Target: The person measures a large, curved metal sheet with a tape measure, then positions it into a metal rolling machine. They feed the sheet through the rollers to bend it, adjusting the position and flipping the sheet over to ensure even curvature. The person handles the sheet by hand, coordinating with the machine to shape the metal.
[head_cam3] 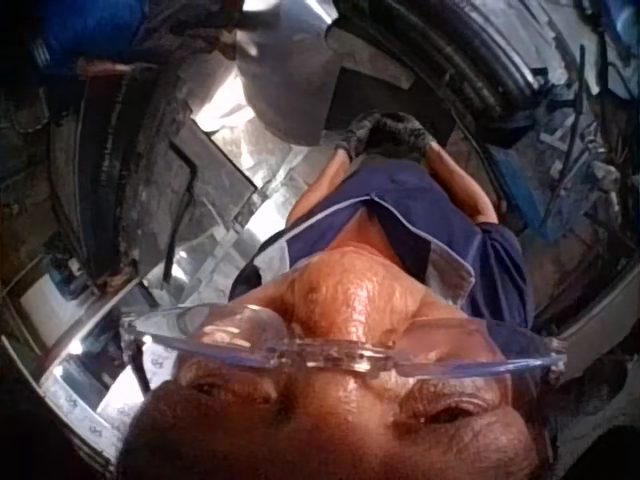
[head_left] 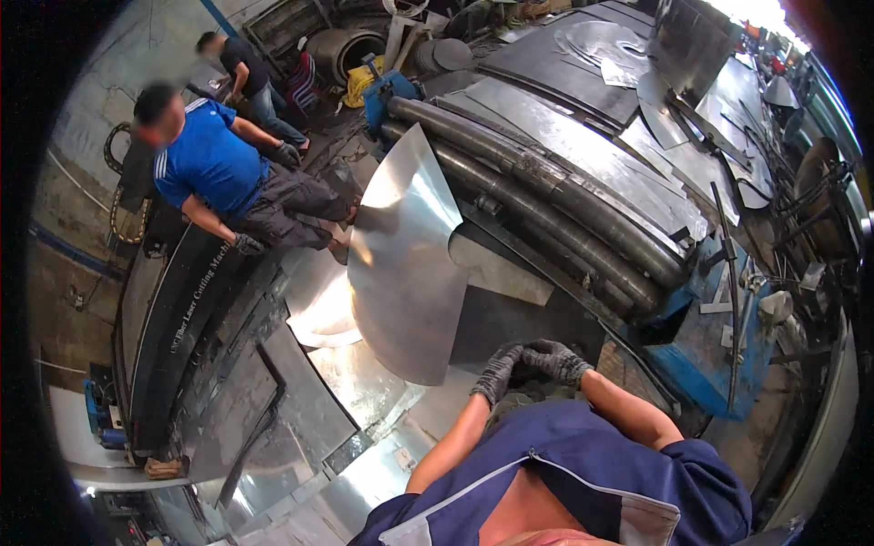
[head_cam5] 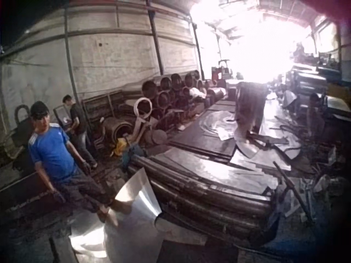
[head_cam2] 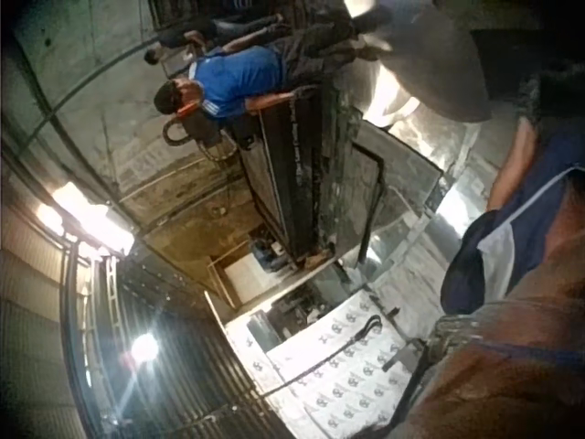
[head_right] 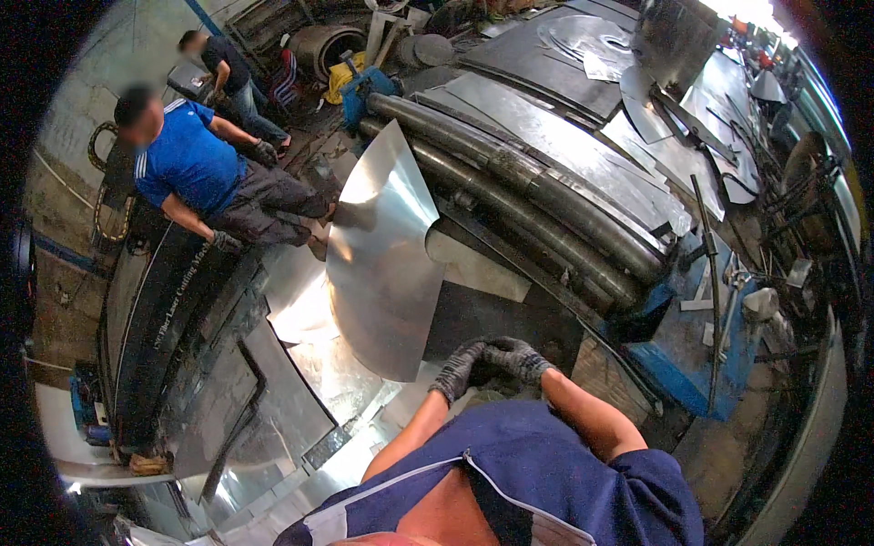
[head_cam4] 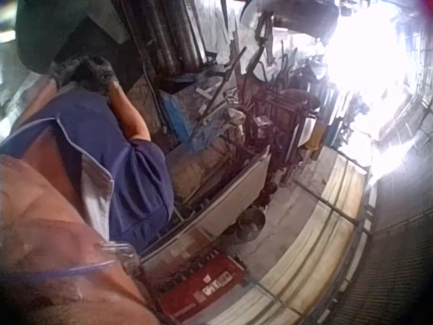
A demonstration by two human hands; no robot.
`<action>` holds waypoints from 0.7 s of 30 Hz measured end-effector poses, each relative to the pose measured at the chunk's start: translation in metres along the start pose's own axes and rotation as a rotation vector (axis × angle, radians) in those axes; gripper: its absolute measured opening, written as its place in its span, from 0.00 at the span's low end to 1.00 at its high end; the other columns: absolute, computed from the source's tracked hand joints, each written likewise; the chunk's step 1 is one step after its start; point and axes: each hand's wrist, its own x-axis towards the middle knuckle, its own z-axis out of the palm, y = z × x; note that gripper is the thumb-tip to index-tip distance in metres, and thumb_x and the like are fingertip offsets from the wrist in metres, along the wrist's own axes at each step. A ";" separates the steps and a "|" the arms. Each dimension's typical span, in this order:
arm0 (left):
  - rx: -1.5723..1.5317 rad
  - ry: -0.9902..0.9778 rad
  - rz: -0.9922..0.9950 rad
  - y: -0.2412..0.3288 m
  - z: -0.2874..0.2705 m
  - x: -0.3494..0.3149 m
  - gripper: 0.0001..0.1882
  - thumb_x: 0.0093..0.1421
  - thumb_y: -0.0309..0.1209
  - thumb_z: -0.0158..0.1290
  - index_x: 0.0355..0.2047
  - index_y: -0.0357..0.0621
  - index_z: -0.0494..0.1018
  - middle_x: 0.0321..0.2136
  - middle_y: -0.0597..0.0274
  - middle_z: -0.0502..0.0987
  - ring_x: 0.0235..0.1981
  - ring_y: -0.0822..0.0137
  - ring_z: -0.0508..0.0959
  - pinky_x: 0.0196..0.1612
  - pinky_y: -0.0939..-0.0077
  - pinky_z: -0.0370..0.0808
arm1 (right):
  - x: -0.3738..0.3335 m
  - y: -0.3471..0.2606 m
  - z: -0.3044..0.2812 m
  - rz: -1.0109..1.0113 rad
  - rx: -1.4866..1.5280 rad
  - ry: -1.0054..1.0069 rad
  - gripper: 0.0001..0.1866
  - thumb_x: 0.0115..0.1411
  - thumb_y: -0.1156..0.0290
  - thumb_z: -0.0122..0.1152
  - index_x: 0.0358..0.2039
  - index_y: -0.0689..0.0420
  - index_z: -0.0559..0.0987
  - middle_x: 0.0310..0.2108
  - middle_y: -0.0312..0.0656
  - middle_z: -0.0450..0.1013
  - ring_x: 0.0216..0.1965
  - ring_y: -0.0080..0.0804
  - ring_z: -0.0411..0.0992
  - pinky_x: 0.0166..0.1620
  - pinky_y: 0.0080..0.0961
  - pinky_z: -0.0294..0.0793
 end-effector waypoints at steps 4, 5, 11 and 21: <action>0.300 -0.127 0.261 -0.006 0.008 0.005 0.16 0.59 0.39 0.50 0.44 0.46 0.72 0.35 0.64 0.75 0.34 0.70 0.73 0.38 0.74 0.72 | -0.025 -0.006 -0.019 0.164 0.127 0.007 0.27 0.55 0.54 0.61 0.48 0.61 0.73 0.42 0.41 0.73 0.43 0.26 0.69 0.45 0.25 0.71; 0.359 -0.201 0.364 -0.017 0.007 0.012 0.17 0.58 0.40 0.51 0.45 0.47 0.72 0.34 0.64 0.75 0.32 0.70 0.74 0.36 0.73 0.73 | -0.030 -0.008 -0.027 0.208 0.154 0.078 0.26 0.54 0.55 0.61 0.47 0.61 0.73 0.40 0.41 0.74 0.40 0.26 0.70 0.42 0.25 0.72; 0.129 0.097 -0.286 -0.040 -0.002 0.023 0.23 0.57 0.43 0.52 0.52 0.52 0.64 0.43 0.59 0.71 0.31 0.63 0.75 0.27 0.70 0.73 | -0.074 0.052 -0.099 0.305 0.553 0.537 0.19 0.55 0.53 0.58 0.37 0.55 0.77 0.26 0.37 0.75 0.20 0.27 0.71 0.22 0.25 0.70; 0.293 0.479 -0.452 -0.092 -0.110 -0.012 0.26 0.56 0.46 0.50 0.51 0.48 0.63 0.44 0.56 0.71 0.33 0.53 0.75 0.28 0.62 0.71 | -0.157 0.261 -0.240 0.363 0.623 0.980 0.18 0.58 0.48 0.51 0.28 0.49 0.77 0.20 0.35 0.72 0.17 0.25 0.66 0.18 0.21 0.63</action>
